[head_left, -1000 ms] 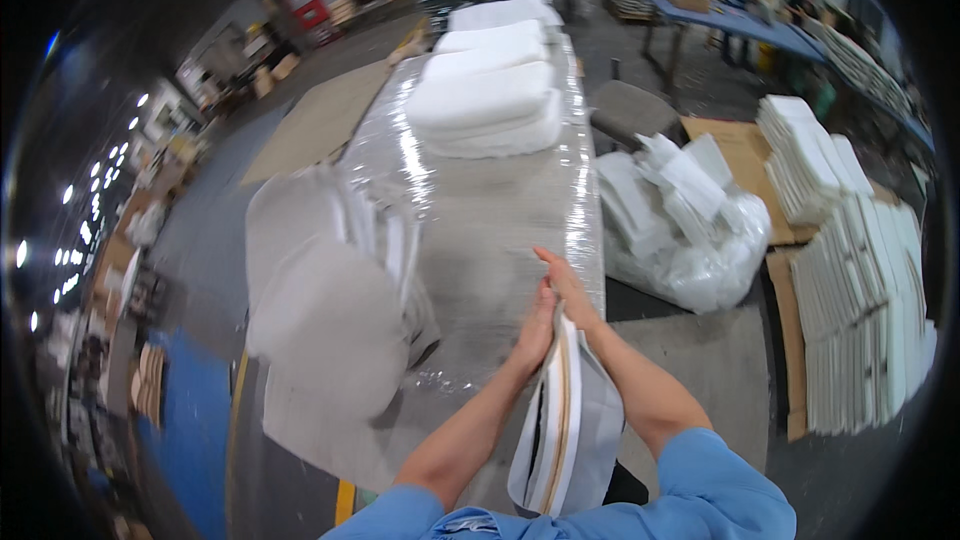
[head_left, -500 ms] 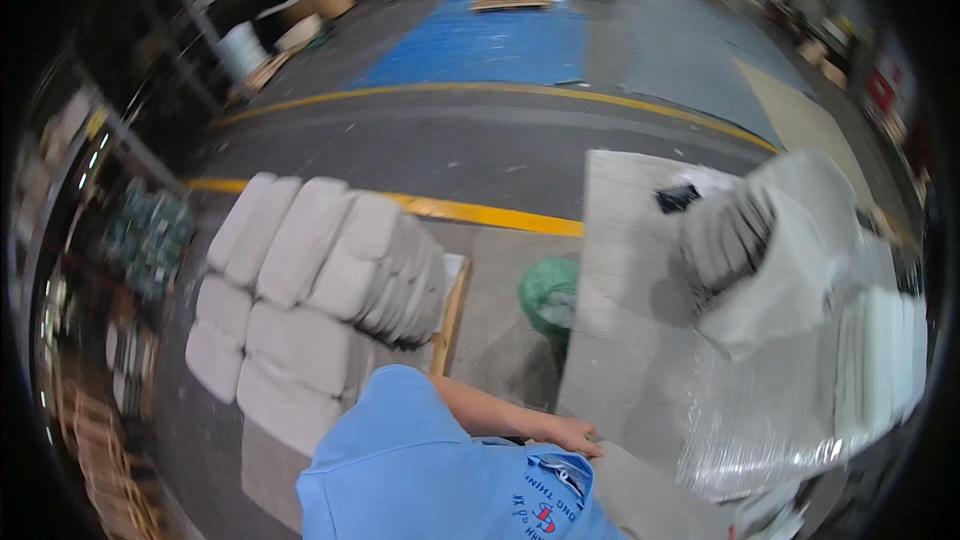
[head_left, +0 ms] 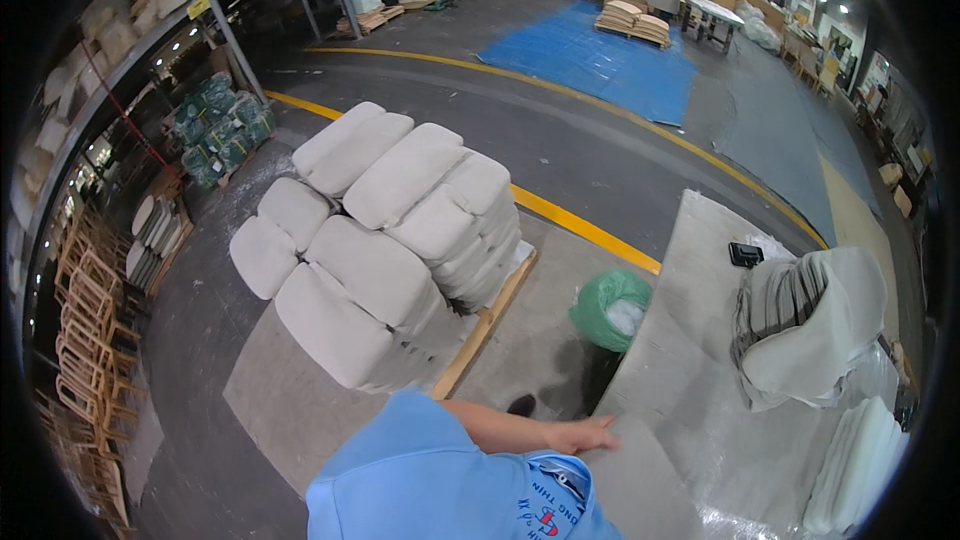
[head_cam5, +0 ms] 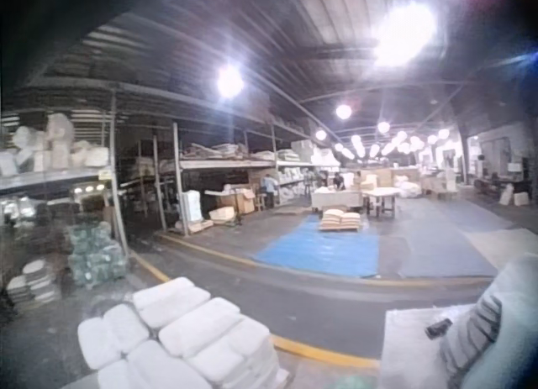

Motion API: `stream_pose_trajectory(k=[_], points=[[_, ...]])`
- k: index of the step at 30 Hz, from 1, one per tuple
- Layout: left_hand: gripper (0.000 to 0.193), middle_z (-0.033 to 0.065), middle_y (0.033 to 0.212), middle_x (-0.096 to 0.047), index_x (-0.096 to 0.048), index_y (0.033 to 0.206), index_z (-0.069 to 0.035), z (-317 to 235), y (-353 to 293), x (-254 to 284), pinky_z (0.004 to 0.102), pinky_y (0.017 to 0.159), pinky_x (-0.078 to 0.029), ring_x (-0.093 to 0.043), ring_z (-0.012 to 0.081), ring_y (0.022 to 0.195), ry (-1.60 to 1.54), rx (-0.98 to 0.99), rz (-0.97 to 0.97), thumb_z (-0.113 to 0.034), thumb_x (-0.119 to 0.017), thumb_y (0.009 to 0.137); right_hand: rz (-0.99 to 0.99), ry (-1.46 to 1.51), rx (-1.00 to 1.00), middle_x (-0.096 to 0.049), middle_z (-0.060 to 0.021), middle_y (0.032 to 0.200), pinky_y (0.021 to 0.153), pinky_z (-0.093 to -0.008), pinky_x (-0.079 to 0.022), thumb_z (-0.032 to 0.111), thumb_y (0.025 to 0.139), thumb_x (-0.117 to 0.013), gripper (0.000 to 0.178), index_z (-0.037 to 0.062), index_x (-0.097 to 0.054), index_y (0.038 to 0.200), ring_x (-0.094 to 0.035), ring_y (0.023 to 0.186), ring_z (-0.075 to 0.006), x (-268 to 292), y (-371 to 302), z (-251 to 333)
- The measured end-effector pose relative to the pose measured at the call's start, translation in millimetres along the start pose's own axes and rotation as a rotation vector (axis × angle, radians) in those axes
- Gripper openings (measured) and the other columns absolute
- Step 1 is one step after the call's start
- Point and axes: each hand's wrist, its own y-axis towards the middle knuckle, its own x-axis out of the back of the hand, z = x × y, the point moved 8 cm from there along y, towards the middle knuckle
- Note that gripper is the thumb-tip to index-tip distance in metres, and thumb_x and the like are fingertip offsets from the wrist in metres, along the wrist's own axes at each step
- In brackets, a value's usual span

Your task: The person repeatedly inserts white foam cushions into gray fabric covers, aligns edges, and stacks the finished items on a table. Other workers are visible nearby handling similar materials.

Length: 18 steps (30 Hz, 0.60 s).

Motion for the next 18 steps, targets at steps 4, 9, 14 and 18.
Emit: stream_pose_trajectory(k=[4,9,14,18], points=[[0.073,0.0076,0.144,-0.056,-0.037,0.159,-0.012,-107,-26,34,0.0405,0.108,-0.048,-0.053,0.0198,0.131,0.274,-0.306,0.225,-0.018,-0.071,0.094,0.411,-0.159,0.007,-0.062,-0.0091,0.133,0.094,-0.044,-0.05,0.036,0.095,-0.073,0.059,0.0045,-0.052,0.139,-0.059,0.116,-0.0186,-69,13,9],[0.064,0.0097,0.146,-0.057,-0.043,0.156,-0.011,-235,-63,79,0.0364,0.109,-0.045,-0.056,0.0218,0.129,0.713,-0.547,-0.008,-0.027,-0.066,0.098,1.005,-0.635,0.224,-0.068,-0.0124,0.122,0.092,-0.0397,-0.053,0.033,0.084,-0.078,0.063,0.0004,-0.056,0.134,-0.065,0.109,-0.0239,-239,18,19],[0.045,0.0121,0.128,-0.069,-0.061,0.139,-0.003,-337,-187,228,0.034,0.103,-0.048,-0.064,0.0209,0.117,0.551,-1.091,-0.902,-0.029,-0.06,0.103,0.969,-0.767,0.318,-0.067,-0.0163,0.123,0.097,-0.0403,-0.053,0.036,0.078,-0.075,0.075,-0.0061,-0.054,0.136,-0.065,0.11,-0.0277,-437,-22,-21],[0.032,0.0033,0.112,-0.07,-0.065,0.129,-0.005,-307,-288,370,0.0271,0.086,-0.05,-0.062,0.012,0.094,0.156,-1.263,-1.184,-0.02,-0.062,0.102,1.156,-0.487,0.299,-0.066,-0.0161,0.121,0.092,-0.0401,-0.055,0.027,0.075,-0.08,0.079,-0.0064,-0.049,0.139,-0.067,0.108,-0.0269,-603,-89,-57]])
